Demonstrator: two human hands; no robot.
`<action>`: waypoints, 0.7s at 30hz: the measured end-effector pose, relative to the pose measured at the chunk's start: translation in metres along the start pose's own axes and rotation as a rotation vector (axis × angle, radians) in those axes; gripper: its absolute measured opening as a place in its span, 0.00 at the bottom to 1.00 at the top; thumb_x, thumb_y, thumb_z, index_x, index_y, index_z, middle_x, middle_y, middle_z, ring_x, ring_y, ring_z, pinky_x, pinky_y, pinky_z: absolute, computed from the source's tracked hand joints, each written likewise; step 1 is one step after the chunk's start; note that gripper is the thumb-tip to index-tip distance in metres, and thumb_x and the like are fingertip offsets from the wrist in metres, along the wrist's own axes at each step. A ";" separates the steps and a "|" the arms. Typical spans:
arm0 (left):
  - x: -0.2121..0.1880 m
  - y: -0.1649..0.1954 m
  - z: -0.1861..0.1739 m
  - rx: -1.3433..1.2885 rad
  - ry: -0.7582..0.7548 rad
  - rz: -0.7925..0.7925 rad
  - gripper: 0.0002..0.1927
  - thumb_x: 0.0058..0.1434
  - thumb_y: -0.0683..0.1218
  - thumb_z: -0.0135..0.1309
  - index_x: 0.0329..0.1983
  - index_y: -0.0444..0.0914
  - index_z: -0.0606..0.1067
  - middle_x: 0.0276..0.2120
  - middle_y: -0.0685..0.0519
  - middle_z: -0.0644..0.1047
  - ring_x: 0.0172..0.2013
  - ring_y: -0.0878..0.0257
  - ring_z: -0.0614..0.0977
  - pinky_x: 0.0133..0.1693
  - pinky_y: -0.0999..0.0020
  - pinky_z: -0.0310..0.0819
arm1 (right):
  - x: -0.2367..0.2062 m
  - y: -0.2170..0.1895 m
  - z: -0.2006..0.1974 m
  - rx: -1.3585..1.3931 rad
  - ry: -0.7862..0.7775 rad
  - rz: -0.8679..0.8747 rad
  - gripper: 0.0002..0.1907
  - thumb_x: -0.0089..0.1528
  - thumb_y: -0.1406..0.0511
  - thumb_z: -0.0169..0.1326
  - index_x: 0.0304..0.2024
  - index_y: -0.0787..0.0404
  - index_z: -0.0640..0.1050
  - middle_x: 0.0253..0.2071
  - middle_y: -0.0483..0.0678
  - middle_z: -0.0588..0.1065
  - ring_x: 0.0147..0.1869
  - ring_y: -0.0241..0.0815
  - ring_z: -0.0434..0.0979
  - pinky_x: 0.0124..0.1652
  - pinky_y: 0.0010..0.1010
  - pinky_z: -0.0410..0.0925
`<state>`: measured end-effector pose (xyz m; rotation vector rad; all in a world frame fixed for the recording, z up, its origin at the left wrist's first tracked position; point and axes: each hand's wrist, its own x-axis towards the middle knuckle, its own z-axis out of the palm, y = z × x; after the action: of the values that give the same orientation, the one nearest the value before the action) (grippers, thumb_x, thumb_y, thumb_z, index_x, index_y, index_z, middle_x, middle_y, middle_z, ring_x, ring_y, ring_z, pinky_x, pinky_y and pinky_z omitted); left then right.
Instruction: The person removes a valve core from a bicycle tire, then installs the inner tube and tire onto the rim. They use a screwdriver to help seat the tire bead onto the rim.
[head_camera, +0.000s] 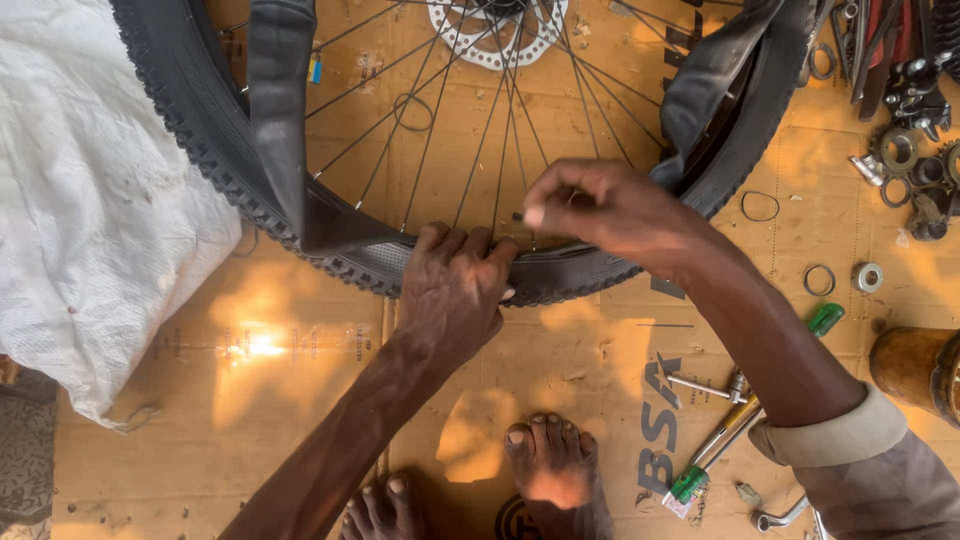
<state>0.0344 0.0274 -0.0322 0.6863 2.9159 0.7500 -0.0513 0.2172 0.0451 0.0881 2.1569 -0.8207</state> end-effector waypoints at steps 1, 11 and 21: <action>-0.002 -0.004 -0.005 0.025 0.016 0.001 0.20 0.41 0.36 0.65 0.40 0.36 0.79 0.32 0.46 0.81 0.32 0.58 0.82 0.45 0.59 0.67 | 0.000 0.003 -0.006 0.305 -0.021 -0.087 0.18 0.64 0.61 0.58 0.53 0.64 0.78 0.52 0.50 0.78 0.61 0.45 0.77 0.61 0.40 0.69; -0.019 -0.005 -0.031 0.201 0.127 0.054 0.20 0.41 0.37 0.64 0.40 0.37 0.76 0.32 0.51 0.77 0.38 0.57 0.79 0.46 0.60 0.64 | -0.007 0.014 -0.009 0.975 -0.341 -0.404 0.22 0.63 0.77 0.49 0.61 0.72 0.72 0.61 0.57 0.74 0.70 0.46 0.72 0.68 0.34 0.65; -0.022 -0.010 -0.019 0.217 0.200 0.066 0.19 0.45 0.37 0.61 0.42 0.35 0.71 0.31 0.48 0.75 0.39 0.54 0.78 0.47 0.56 0.64 | -0.001 0.009 -0.012 0.805 -0.185 -0.415 0.12 0.66 0.65 0.51 0.52 0.57 0.77 0.54 0.54 0.80 0.58 0.45 0.81 0.56 0.36 0.75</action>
<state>0.0474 0.0017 -0.0217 0.7697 3.2059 0.5398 -0.0553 0.2315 0.0462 -0.0307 1.5716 -1.8225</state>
